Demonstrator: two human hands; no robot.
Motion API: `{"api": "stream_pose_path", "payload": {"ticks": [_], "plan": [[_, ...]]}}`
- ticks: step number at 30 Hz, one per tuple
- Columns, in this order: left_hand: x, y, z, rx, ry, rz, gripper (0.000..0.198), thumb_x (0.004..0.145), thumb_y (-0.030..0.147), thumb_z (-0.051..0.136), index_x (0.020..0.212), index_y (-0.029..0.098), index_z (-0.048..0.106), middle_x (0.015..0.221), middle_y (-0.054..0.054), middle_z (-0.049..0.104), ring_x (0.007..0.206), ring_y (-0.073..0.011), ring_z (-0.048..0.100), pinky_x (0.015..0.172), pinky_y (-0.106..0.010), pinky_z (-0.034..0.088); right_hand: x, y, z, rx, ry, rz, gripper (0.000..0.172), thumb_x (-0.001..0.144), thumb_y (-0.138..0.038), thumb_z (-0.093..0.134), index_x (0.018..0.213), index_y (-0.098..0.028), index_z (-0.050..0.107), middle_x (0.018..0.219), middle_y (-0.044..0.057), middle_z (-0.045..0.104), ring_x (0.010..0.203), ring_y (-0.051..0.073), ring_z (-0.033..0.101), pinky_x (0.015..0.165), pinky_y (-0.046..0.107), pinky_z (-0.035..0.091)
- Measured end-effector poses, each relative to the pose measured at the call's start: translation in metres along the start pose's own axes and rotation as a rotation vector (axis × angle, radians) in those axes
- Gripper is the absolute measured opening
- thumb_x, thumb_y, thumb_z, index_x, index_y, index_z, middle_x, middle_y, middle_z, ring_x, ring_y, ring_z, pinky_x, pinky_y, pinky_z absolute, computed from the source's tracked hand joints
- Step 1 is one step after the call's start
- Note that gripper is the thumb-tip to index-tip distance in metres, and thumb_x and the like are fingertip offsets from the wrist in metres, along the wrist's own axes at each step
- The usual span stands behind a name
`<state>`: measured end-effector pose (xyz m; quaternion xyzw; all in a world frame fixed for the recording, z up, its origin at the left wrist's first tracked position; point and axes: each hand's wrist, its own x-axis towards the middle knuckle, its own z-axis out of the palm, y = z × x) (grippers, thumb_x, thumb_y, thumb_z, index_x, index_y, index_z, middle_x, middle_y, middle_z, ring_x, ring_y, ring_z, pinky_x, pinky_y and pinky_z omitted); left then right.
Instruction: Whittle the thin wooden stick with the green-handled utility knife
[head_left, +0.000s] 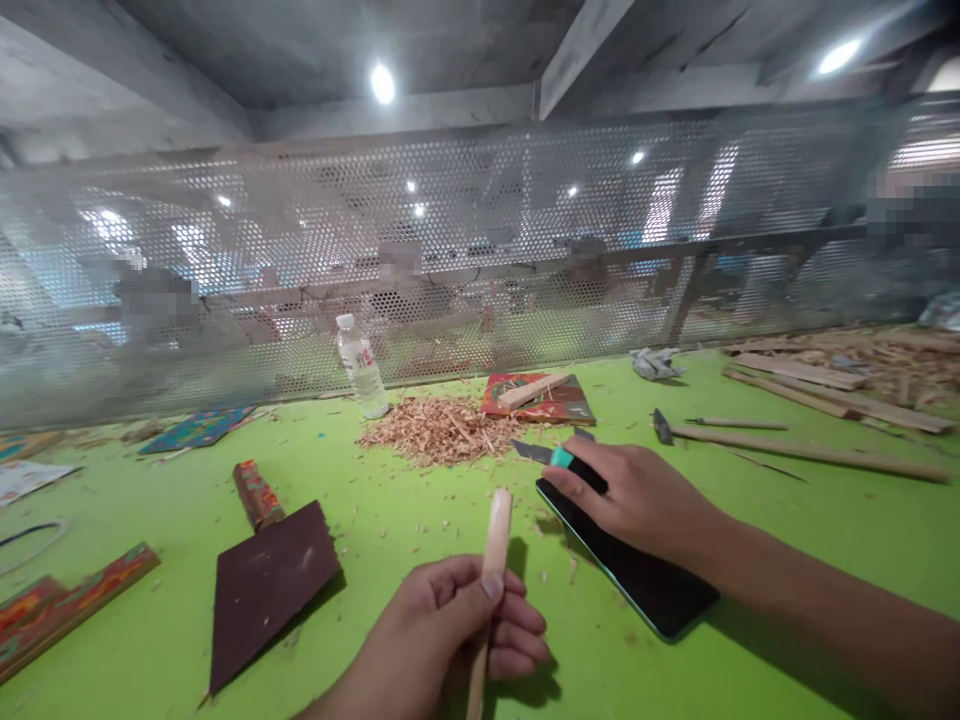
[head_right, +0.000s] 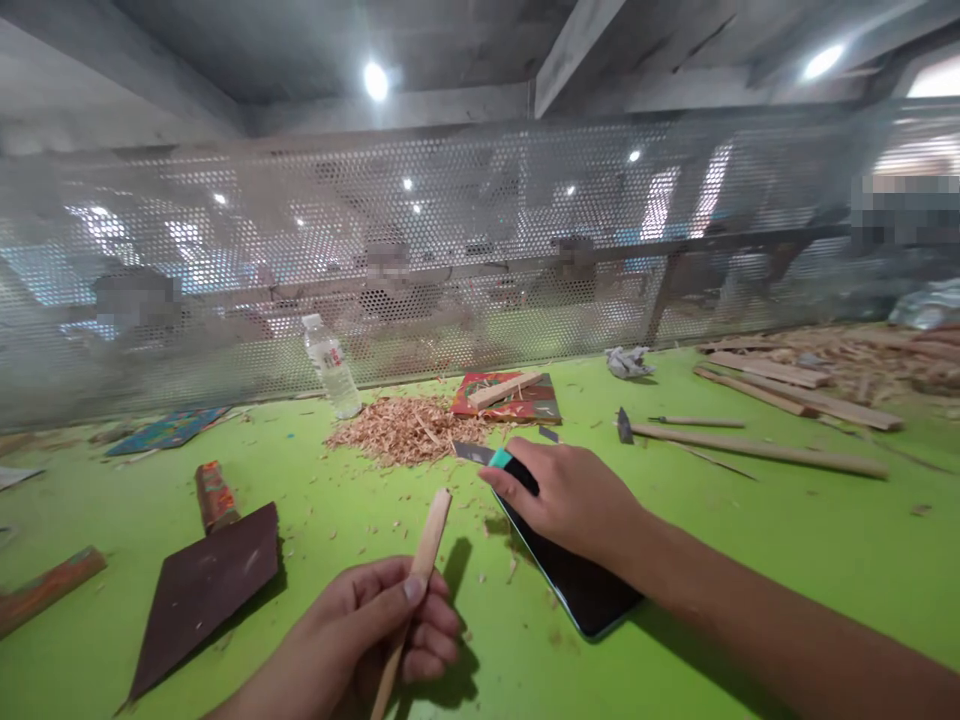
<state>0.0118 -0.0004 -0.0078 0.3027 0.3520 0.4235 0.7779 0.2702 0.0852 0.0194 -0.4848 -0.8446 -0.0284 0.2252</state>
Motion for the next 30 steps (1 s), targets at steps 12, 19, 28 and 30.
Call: {"api": "stream_pose_path", "payload": {"ticks": [12,19,28,30], "plan": [[-0.001,0.002,0.004,-0.008,0.000,0.006,0.050,0.071,0.039,0.105,0.101,0.005,0.083,0.087,-0.015,0.084,0.075,-0.0176,0.081,0.073,-0.024,0.065,-0.009,-0.017,0.007,0.095,-0.187,-0.214,0.058,0.115,-0.063,0.026,0.092,-0.022,0.059,0.076,0.006,0.069,0.061,0.021,0.061,0.059,0.032,0.030],[0.001,0.002,0.000,-0.007,-0.037,-0.015,0.047,0.071,0.042,0.104,0.092,0.005,0.084,0.086,-0.014,0.084,0.073,-0.0154,0.079,0.072,-0.022,0.065,-0.018,-0.023,0.018,0.116,-0.222,-0.302,0.066,0.114,-0.070,0.021,0.094,-0.021,0.061,0.078,0.005,0.071,0.063,0.021,0.064,0.058,0.034,0.029],[0.000,0.001,0.000,-0.048,-0.058,-0.100,0.048,0.064,0.041,0.108,0.087,0.006,0.084,0.081,-0.016,0.084,0.069,-0.0186,0.081,0.068,-0.024,0.066,0.002,0.007,0.017,0.038,-0.054,-0.103,0.064,0.114,-0.067,0.022,0.091,-0.022,0.063,0.074,0.007,0.070,0.059,0.023,0.062,0.058,0.033,0.030],[0.000,-0.001,0.000,-0.043,-0.043,-0.085,0.050,0.063,0.044,0.108,0.085,0.006,0.083,0.081,-0.016,0.084,0.069,-0.0183,0.081,0.068,-0.024,0.066,0.008,0.014,0.014,0.017,0.011,-0.021,0.059,0.115,-0.063,0.024,0.089,-0.023,0.059,0.072,0.008,0.068,0.063,0.026,0.064,0.060,0.033,0.031]]}}
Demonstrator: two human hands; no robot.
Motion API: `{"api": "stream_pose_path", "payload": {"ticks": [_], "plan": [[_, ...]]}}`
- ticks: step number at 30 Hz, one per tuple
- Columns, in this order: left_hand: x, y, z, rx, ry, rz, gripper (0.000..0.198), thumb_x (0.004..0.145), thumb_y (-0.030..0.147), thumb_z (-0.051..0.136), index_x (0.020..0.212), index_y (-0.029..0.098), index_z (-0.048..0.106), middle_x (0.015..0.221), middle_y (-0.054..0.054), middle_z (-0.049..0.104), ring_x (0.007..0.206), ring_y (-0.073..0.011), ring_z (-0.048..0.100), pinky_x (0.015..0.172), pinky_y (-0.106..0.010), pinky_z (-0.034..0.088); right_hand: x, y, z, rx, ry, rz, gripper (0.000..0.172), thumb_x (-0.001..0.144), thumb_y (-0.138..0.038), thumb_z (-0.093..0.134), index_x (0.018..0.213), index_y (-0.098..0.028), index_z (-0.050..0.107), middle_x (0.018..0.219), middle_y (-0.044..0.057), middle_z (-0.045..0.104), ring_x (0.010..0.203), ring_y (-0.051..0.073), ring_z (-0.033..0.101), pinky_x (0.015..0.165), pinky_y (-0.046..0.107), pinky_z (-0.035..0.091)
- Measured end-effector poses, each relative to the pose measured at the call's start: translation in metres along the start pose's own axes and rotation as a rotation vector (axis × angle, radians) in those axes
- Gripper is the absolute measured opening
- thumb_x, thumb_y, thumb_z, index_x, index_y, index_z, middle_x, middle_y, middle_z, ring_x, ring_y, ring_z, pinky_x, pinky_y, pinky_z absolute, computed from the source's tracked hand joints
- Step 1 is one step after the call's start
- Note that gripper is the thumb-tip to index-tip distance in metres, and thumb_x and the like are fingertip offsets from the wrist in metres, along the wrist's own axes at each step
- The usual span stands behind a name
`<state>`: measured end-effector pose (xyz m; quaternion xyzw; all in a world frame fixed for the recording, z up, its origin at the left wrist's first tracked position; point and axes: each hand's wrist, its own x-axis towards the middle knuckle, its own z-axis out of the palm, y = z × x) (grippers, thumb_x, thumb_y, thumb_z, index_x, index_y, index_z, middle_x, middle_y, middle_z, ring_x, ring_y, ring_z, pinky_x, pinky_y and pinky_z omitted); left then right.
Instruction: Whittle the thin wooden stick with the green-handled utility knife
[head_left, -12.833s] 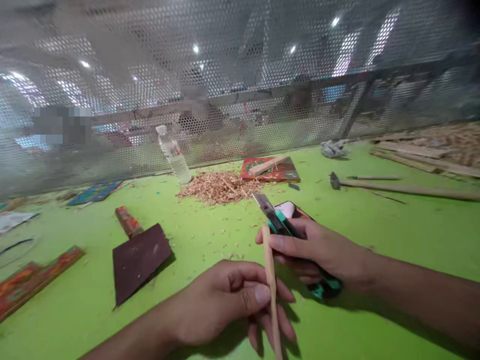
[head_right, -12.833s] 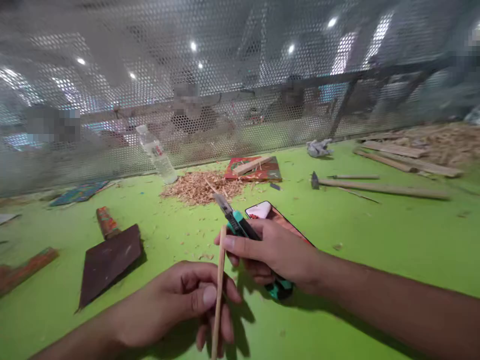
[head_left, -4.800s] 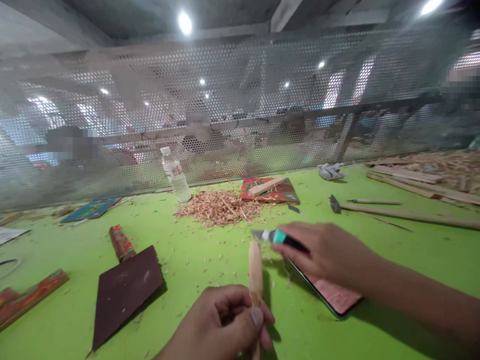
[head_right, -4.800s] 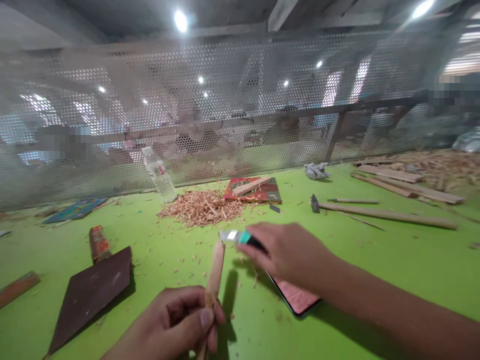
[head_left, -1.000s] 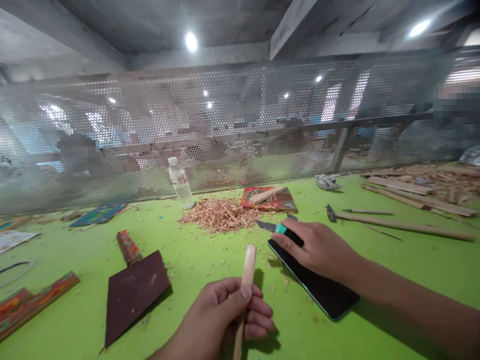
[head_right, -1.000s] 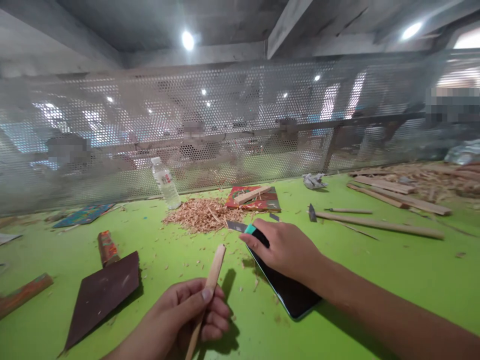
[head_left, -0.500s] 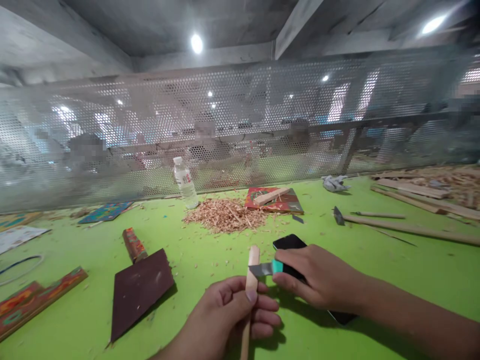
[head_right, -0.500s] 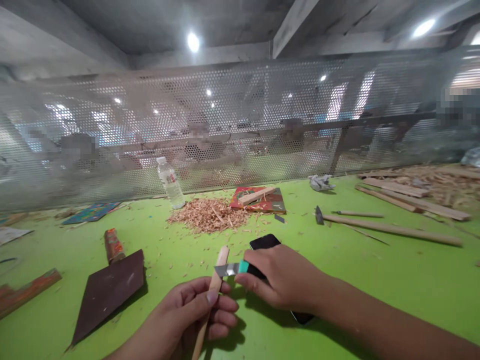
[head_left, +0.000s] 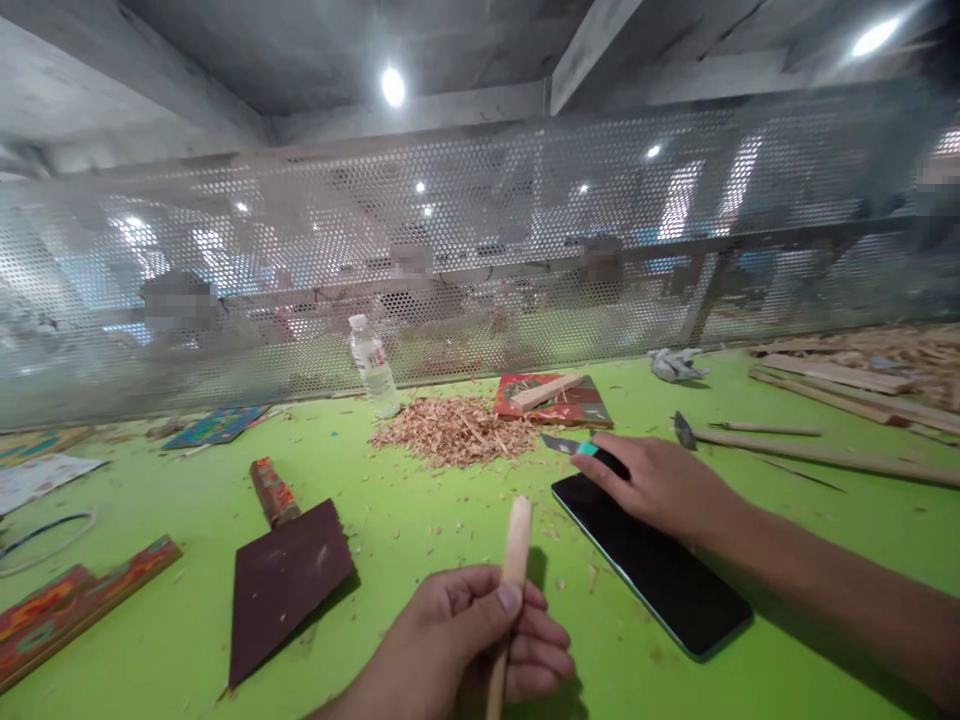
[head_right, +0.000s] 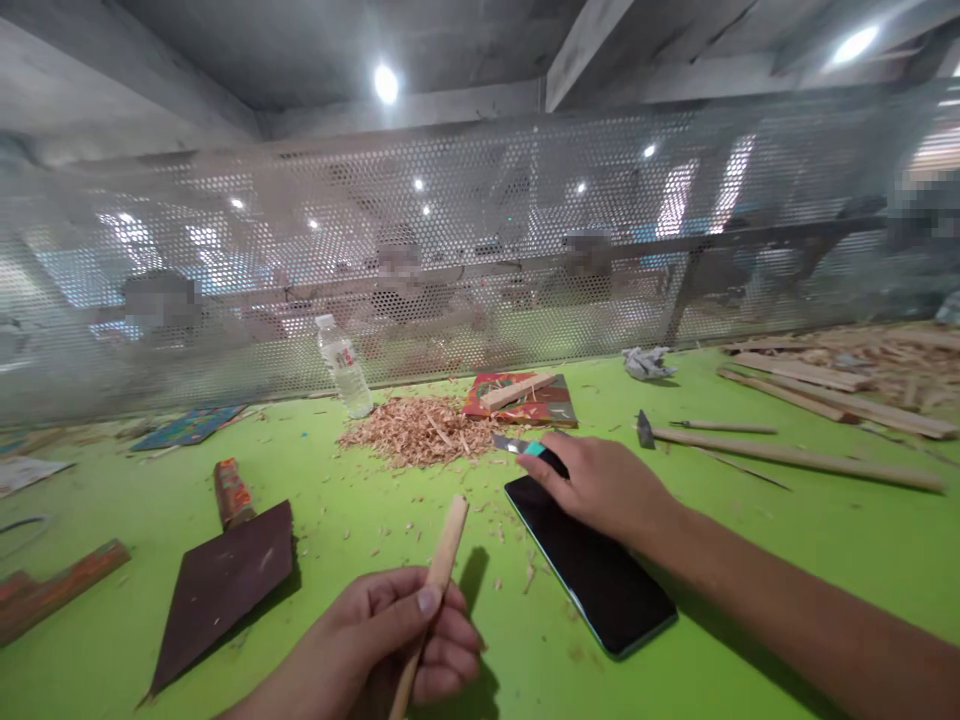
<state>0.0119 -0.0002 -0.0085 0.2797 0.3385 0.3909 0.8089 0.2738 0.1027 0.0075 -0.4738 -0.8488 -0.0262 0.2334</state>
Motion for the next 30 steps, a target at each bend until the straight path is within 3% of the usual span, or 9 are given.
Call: {"api": "stream_pose_path", "payload": {"ticks": [4,13,23,26,30], "plan": [[0.000,0.000,0.003,-0.009,0.049,0.030,0.052,0.061,0.042,0.109,0.088,0.007,0.082,0.083,-0.015,0.085,0.071,-0.0170,0.081,0.069,-0.023,0.065,0.000,-0.006,-0.001,0.026,-0.005,-0.004,0.053,0.115,-0.063,0.028,0.091,-0.025,0.056,0.071,0.004,0.066,0.065,0.025,0.064,0.062,0.033,0.035],[-0.001,0.003,0.010,0.008,0.102,0.040,0.059,0.055,0.043,0.111,0.092,0.008,0.082,0.086,-0.015,0.085,0.074,-0.0181,0.082,0.071,-0.025,0.065,-0.010,-0.020,0.000,0.099,-0.119,-0.095,0.062,0.114,-0.069,0.024,0.091,-0.023,0.058,0.073,0.005,0.068,0.064,0.024,0.064,0.061,0.033,0.035],[0.002,0.002,0.006,0.019,0.041,0.050,0.053,0.066,0.043,0.107,0.095,0.006,0.083,0.087,-0.014,0.084,0.075,-0.0160,0.080,0.074,-0.024,0.064,-0.020,-0.039,0.003,0.156,-0.247,-0.252,0.065,0.112,-0.072,0.028,0.087,-0.022,0.062,0.074,0.004,0.070,0.061,0.020,0.062,0.058,0.033,0.031],[0.002,-0.001,0.002,0.004,-0.007,0.034,0.050,0.067,0.042,0.107,0.092,0.006,0.082,0.085,-0.014,0.084,0.072,-0.0161,0.080,0.071,-0.024,0.064,-0.017,-0.032,0.004,0.145,-0.213,-0.214,0.065,0.112,-0.072,0.028,0.091,-0.022,0.064,0.078,0.005,0.072,0.064,0.021,0.064,0.059,0.032,0.034],[0.001,-0.005,-0.001,-0.017,-0.049,-0.008,0.051,0.065,0.042,0.108,0.090,0.006,0.081,0.085,-0.015,0.084,0.073,-0.0187,0.082,0.071,-0.025,0.064,-0.006,-0.009,0.000,0.083,-0.097,-0.055,0.062,0.114,-0.067,0.028,0.091,-0.022,0.064,0.077,0.010,0.073,0.066,0.025,0.067,0.062,0.033,0.038]]}}
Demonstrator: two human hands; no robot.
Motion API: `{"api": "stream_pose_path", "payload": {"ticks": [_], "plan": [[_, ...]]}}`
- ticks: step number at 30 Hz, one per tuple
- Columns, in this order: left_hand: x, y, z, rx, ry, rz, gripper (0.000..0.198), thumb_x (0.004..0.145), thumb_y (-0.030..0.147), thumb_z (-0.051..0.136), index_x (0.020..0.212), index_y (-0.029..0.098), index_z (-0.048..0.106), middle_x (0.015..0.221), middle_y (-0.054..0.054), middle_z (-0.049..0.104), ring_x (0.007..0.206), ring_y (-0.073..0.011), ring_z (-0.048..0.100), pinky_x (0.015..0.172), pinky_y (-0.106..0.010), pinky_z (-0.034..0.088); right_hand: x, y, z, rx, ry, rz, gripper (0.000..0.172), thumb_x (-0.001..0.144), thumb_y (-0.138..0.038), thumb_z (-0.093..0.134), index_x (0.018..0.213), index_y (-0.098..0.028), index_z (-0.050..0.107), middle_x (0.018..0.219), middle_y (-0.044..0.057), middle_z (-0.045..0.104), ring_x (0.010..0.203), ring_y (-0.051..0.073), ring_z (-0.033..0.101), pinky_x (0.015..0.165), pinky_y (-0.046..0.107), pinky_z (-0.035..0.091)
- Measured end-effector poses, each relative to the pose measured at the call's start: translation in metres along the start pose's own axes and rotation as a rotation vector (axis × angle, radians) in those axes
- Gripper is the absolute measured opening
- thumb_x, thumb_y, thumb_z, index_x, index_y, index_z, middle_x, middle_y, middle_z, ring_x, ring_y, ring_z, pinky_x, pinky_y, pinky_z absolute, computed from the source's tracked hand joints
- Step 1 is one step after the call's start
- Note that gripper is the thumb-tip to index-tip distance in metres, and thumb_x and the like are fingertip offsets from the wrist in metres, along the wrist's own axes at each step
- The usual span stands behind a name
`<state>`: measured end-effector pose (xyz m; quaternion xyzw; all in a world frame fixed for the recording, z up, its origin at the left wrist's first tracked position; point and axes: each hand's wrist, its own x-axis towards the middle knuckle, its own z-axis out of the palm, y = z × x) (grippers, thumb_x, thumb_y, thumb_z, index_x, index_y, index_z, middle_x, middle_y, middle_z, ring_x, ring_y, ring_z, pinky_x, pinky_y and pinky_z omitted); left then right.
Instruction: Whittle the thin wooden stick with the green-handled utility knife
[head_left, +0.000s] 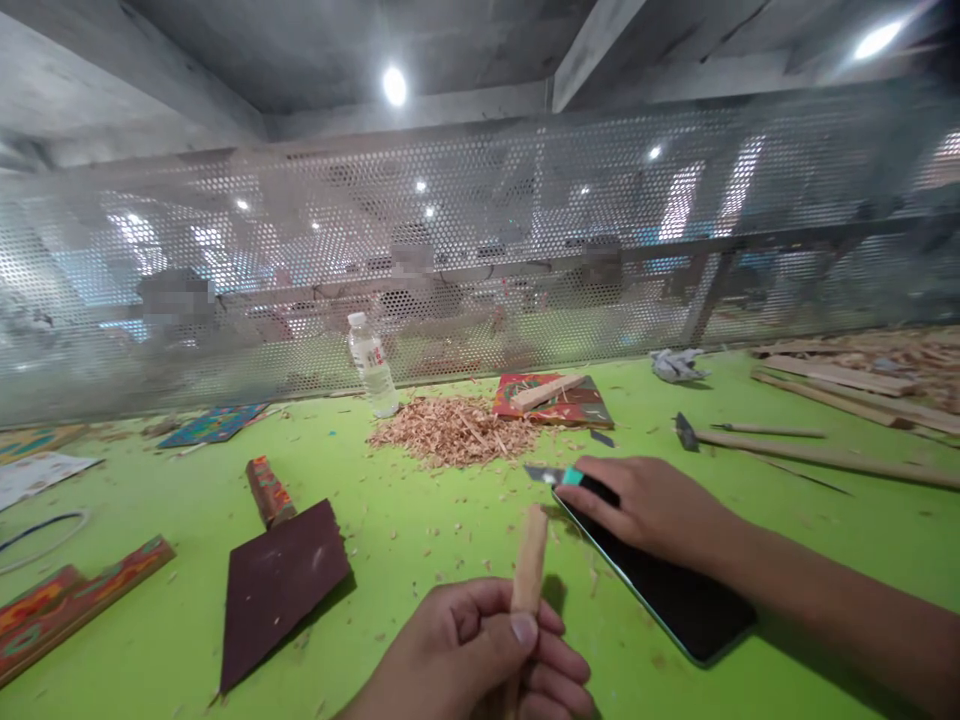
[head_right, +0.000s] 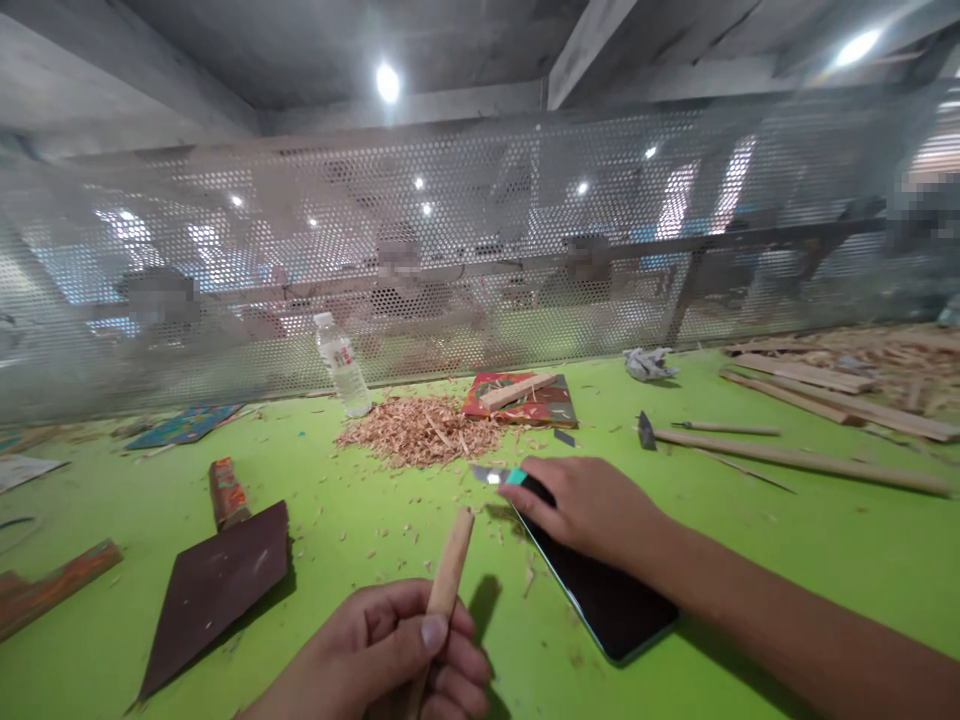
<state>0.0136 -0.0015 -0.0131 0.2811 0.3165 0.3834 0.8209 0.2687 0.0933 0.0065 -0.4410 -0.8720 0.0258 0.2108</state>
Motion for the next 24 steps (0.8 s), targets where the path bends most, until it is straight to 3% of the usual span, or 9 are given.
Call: {"api": "stream_pose_path", "payload": {"ticks": [3,7,13,20,24], "plan": [[0.000,0.001,-0.001,-0.007,0.059,0.020,0.050,0.066,0.041,0.107,0.092,0.007,0.081,0.084,-0.015,0.084,0.071,-0.0168,0.081,0.070,-0.024,0.064,0.000,0.004,-0.007,-0.007,0.061,0.046,0.061,0.115,-0.064,0.025,0.093,-0.022,0.062,0.075,0.009,0.071,0.068,0.026,0.067,0.063,0.034,0.039],[0.001,0.001,0.000,0.003,0.025,0.063,0.050,0.068,0.042,0.106,0.091,0.007,0.079,0.084,-0.015,0.084,0.071,-0.0172,0.081,0.070,-0.024,0.064,-0.008,-0.014,-0.009,0.039,-0.018,-0.086,0.065,0.114,-0.070,0.024,0.088,-0.023,0.059,0.072,0.004,0.068,0.061,0.020,0.063,0.060,0.032,0.038],[0.002,-0.002,0.001,0.020,-0.009,0.080,0.048,0.072,0.044,0.103,0.090,0.008,0.078,0.083,-0.015,0.083,0.068,-0.0166,0.080,0.066,-0.023,0.063,-0.015,-0.028,0.002,0.047,-0.093,-0.215,0.066,0.114,-0.070,0.024,0.091,-0.022,0.063,0.077,0.005,0.072,0.062,0.020,0.064,0.058,0.033,0.032],[0.002,0.001,-0.001,0.029,-0.004,0.064,0.045,0.074,0.043,0.102,0.088,0.008,0.079,0.080,-0.014,0.083,0.067,-0.0179,0.081,0.064,-0.023,0.062,-0.016,-0.031,0.007,0.016,-0.071,-0.221,0.071,0.113,-0.072,0.022,0.091,-0.021,0.065,0.076,0.006,0.072,0.062,0.020,0.065,0.058,0.033,0.031],[0.000,0.001,-0.002,0.028,0.019,0.053,0.043,0.075,0.042,0.102,0.087,0.007,0.081,0.080,-0.014,0.084,0.068,-0.0167,0.081,0.065,-0.022,0.062,-0.009,-0.016,0.005,-0.013,-0.028,-0.159,0.073,0.110,-0.078,0.025,0.091,-0.022,0.068,0.076,0.006,0.073,0.063,0.021,0.065,0.058,0.032,0.034]]}}
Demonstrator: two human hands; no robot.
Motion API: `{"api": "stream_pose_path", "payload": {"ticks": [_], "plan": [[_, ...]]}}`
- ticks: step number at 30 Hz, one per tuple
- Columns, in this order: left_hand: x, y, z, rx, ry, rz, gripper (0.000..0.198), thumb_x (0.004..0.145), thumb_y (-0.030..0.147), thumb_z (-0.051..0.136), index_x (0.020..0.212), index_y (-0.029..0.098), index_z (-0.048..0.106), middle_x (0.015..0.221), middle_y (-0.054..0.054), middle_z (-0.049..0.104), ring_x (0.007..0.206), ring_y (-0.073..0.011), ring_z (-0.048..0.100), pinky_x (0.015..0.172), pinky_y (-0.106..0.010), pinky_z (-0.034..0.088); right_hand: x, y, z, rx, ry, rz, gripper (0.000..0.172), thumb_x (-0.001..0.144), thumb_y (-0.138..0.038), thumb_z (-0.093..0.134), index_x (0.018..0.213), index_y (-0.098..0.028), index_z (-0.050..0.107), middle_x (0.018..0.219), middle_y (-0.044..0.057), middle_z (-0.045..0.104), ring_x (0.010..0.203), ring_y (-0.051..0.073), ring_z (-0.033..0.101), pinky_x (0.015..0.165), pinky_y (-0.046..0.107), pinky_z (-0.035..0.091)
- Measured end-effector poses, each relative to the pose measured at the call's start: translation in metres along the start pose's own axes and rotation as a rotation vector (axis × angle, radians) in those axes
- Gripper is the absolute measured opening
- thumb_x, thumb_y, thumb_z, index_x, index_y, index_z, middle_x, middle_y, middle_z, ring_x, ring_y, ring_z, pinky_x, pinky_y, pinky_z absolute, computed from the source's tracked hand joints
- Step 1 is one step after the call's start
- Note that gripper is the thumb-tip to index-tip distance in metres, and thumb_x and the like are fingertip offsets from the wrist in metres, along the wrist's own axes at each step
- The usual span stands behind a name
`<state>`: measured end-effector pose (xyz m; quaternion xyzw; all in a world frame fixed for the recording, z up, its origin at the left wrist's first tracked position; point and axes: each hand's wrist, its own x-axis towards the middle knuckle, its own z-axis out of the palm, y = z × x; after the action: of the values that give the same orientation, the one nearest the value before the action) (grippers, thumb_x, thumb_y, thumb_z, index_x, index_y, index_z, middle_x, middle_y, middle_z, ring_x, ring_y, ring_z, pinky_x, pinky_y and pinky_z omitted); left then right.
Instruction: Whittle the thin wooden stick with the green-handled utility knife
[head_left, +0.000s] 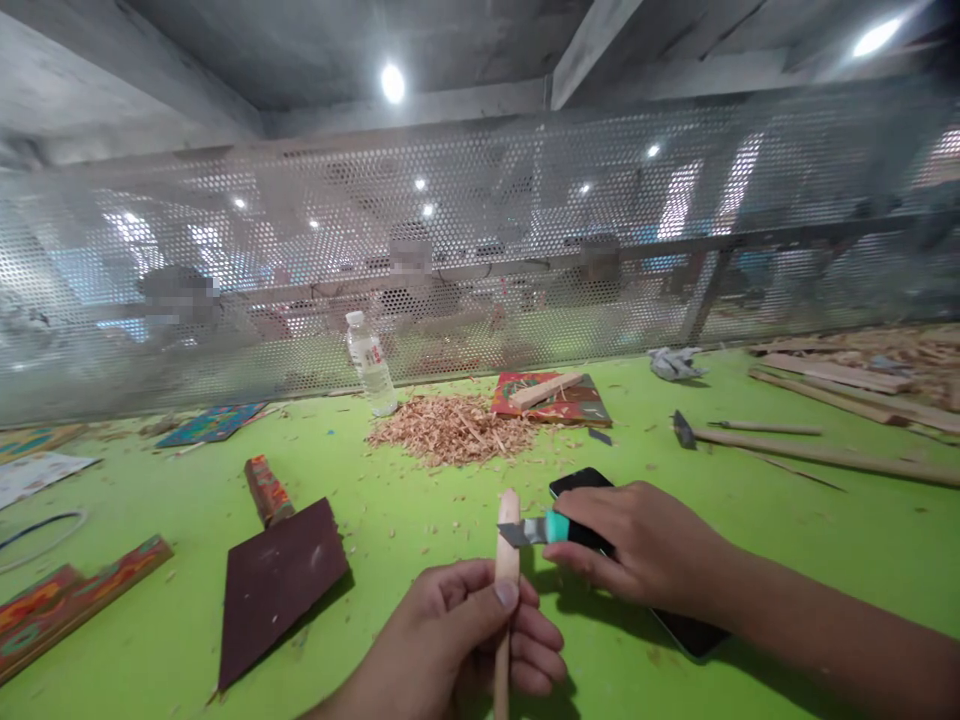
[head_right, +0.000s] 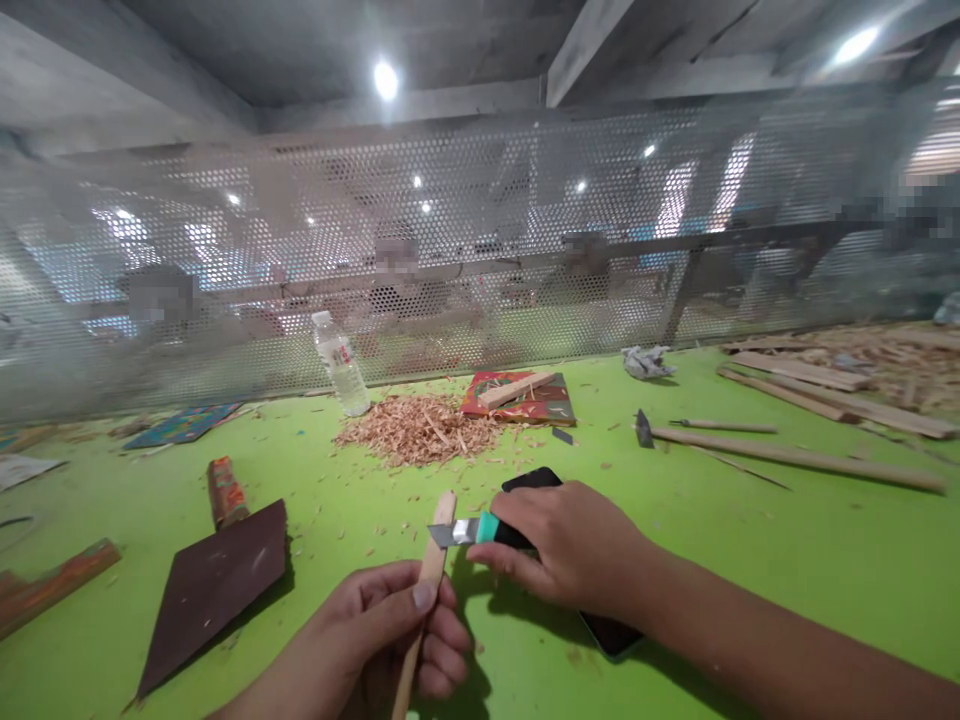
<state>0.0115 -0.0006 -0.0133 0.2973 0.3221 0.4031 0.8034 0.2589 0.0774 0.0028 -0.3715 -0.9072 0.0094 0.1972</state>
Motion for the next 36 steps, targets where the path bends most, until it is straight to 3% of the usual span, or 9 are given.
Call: {"api": "stream_pose_path", "payload": {"ticks": [4,7,13,17,23,31,36], "plan": [[-0.001,-0.002,-0.001,0.024,-0.100,-0.075,0.043,0.075,0.041,0.102,0.087,0.006,0.081,0.073,-0.014,0.082,0.068,-0.0157,0.081,0.068,-0.020,0.060,0.008,0.026,-0.012,-0.070,0.153,0.233,0.065,0.114,-0.068,0.026,0.093,-0.022,0.067,0.074,0.009,0.073,0.061,0.024,0.066,0.057,0.033,0.035],[0.000,0.000,0.000,-0.009,-0.022,-0.027,0.046,0.072,0.043,0.103,0.088,0.007,0.079,0.081,-0.015,0.084,0.069,-0.0185,0.082,0.066,-0.024,0.062,0.009,0.030,-0.017,-0.084,0.199,0.304,0.058,0.114,-0.064,0.030,0.094,-0.023,0.064,0.074,0.009,0.073,0.064,0.026,0.068,0.059,0.033,0.038],[0.001,0.001,0.004,0.001,-0.027,-0.010,0.050,0.068,0.045,0.105,0.085,0.010,0.075,0.076,-0.013,0.082,0.065,-0.0184,0.081,0.064,-0.024,0.062,0.005,0.012,-0.010,-0.050,0.128,0.243,0.053,0.113,-0.062,0.031,0.092,-0.024,0.061,0.074,0.007,0.073,0.068,0.027,0.070,0.061,0.034,0.042],[0.002,0.000,0.006,0.001,-0.023,-0.004,0.051,0.069,0.047,0.104,0.086,0.011,0.073,0.077,-0.013,0.082,0.066,-0.0181,0.081,0.064,-0.024,0.061,0.004,0.010,-0.009,-0.048,0.074,0.205,0.042,0.109,-0.061,0.048,0.092,-0.025,0.059,0.073,0.005,0.072,0.065,0.025,0.067,0.061,0.033,0.041],[0.001,0.000,0.007,0.113,0.025,0.006,0.060,0.065,0.056,0.104,0.088,0.012,0.071,0.078,-0.012,0.082,0.065,-0.0177,0.080,0.065,-0.025,0.061,0.003,0.006,-0.007,-0.059,-0.035,0.149,0.008,0.093,-0.025,0.064,0.087,-0.024,0.058,0.076,0.003,0.075,0.066,0.023,0.068,0.062,0.031,0.038],[-0.001,-0.002,0.013,0.181,0.094,-0.002,0.070,0.058,0.065,0.103,0.089,0.010,0.072,0.076,-0.010,0.080,0.064,-0.0158,0.077,0.066,-0.026,0.061,0.003,-0.017,0.004,-0.096,-0.193,0.045,0.009,0.085,-0.023,0.069,0.081,-0.022,0.060,0.076,0.004,0.077,0.063,0.023,0.069,0.058,0.031,0.028],[0.000,-0.002,0.016,0.170,0.121,-0.002,0.073,0.050,0.065,0.105,0.086,0.010,0.074,0.074,-0.010,0.079,0.061,-0.0149,0.076,0.064,-0.026,0.061,0.002,-0.027,0.008,-0.137,-0.249,0.046,0.011,0.083,-0.025,0.072,0.079,-0.022,0.062,0.076,0.003,0.078,0.064,0.023,0.072,0.056,0.031,0.029]]}}
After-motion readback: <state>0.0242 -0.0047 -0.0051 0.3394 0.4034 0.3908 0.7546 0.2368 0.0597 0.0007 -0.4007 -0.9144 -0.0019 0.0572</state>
